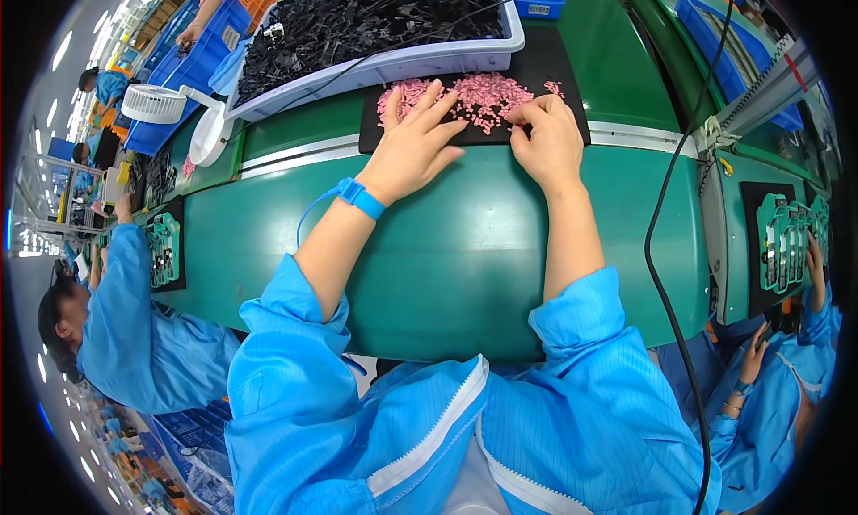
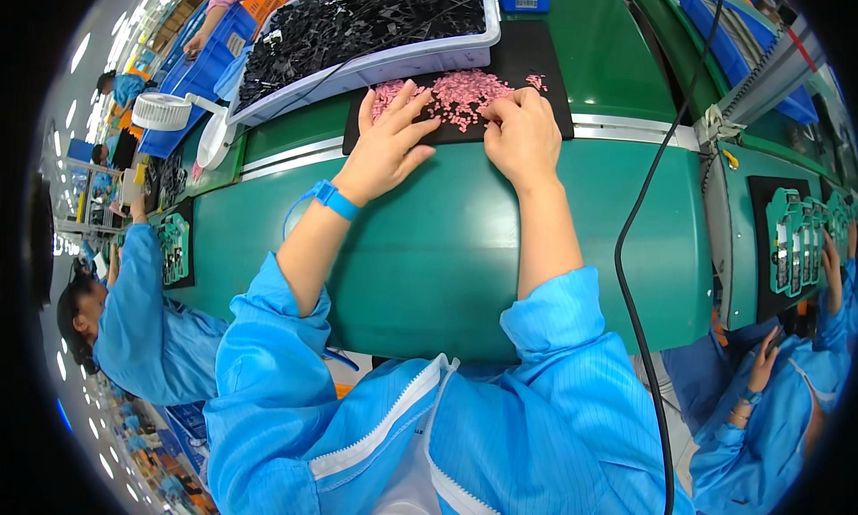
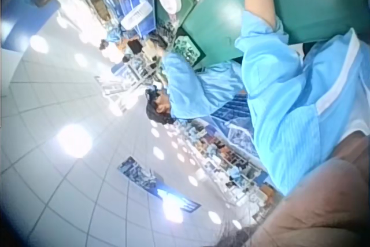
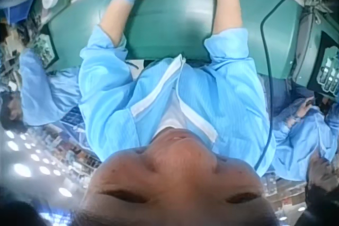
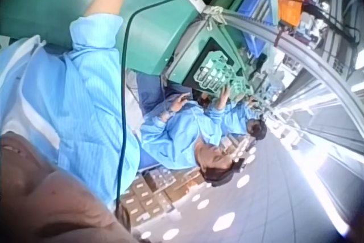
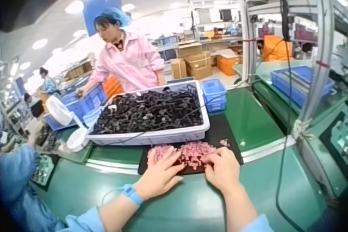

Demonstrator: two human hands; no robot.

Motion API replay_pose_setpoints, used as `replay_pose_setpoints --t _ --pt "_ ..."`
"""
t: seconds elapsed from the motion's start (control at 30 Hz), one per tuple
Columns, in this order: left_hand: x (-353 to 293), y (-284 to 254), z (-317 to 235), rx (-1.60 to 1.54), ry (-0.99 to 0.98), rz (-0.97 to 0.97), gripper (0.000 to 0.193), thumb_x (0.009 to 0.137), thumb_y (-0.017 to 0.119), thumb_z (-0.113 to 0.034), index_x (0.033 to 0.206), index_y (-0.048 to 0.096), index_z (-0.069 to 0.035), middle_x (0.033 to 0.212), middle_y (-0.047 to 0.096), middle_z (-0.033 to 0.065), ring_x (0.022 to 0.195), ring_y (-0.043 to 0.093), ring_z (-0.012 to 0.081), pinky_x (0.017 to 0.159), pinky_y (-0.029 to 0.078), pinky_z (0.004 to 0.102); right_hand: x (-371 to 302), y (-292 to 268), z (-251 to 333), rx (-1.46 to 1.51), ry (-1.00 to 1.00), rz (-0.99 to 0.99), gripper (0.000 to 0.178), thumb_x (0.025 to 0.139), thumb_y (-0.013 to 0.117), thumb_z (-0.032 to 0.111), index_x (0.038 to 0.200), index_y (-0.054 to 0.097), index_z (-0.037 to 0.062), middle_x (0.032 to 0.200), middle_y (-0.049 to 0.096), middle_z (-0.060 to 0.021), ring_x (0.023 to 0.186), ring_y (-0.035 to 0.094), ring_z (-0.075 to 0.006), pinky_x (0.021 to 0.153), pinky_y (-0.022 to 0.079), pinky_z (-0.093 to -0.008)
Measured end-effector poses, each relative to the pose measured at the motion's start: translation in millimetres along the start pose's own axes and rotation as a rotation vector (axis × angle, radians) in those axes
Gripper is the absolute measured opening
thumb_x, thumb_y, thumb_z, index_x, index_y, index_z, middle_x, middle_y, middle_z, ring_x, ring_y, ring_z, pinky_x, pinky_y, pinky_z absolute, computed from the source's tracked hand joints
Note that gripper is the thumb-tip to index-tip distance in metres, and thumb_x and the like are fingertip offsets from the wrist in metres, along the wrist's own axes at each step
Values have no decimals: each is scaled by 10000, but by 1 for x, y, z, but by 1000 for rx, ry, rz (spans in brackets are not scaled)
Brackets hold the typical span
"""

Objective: Assembling electronic components on a production line by placing small parts onto circuit boards.

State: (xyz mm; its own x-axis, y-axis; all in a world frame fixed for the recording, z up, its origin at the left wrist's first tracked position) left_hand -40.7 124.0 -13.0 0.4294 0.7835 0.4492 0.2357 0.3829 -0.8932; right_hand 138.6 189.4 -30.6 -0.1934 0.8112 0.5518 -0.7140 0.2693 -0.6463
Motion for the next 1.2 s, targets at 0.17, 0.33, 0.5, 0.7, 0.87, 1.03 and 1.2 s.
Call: replay_pose_setpoints --t 0.17,0.33,0.5,0.7,0.87,1.03,1.2 --pt "21 1 -6 -136 -55 -203 77 712 722 -119 771 672 -122 875 577 9 927 549 209 929 308 412 0 -4 -2 -5 36 37 58 689 719 109 723 678 131 901 577 -31 897 573 -239 746 494 -371" --pt "33 23 -9 -142 -170 -155 48 729 713 -133 745 668 -135 832 581 1 900 545 201 886 307 402 0 3 3 -9 -22 43 59 698 729 114 732 682 104 932 581 -51 914 567 -251 757 495 -378" --pt "33 29 0 -183 -179 -115 48 737 713 -135 727 669 -121 826 584 29 924 544 224 924 304 453 -1 8 2 -31 -11 84 58 731 702 100 772 676 67 959 576 -78 930 554 -274 780 483 -397" --pt "34 28 5 -112 -225 -17 45 734 710 -137 724 675 -110 815 603 44 933 552 239 905 310 443 1 8 4 -31 -34 36 74 756 697 113 779 668 49 1000 571 -103 947 543 -287 804 470 -404" --pt "38 31 6 -169 -304 57 60 737 707 -145 691 685 -113 788 623 43 919 564 236 910 308 451 0 6 3 -65 1 71 76 756 695 108 788 671 43 1015 573 -104 963 540 -292 827 461 -402" --pt "36 28 9 -161 -249 69 32 750 706 -149 730 702 -124 795 624 33 911 569 226 909 309 438 0 5 1 -50 -7 76 71 752 686 93 789 672 34 1046 575 -112 978 538 -298 845 456 -397" --pt "39 28 8 -140 -194 81 17 752 708 -140 750 701 -124 801 623 25 908 571 219 912 313 427 1 6 1 -58 -24 69 67 754 671 78 782 669 17 1067 571 -127 989 536 -304 856 455 -395"
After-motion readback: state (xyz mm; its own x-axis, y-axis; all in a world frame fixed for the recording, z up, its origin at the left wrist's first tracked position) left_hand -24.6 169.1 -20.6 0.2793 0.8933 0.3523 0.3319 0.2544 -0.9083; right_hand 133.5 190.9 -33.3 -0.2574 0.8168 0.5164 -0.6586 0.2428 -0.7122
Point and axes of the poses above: each hand's wrist, its own x-axis towards the middle knuckle, its own y-axis out of the palm, z = x × y, the point moved 5 cm from there along x, towards the middle knuckle
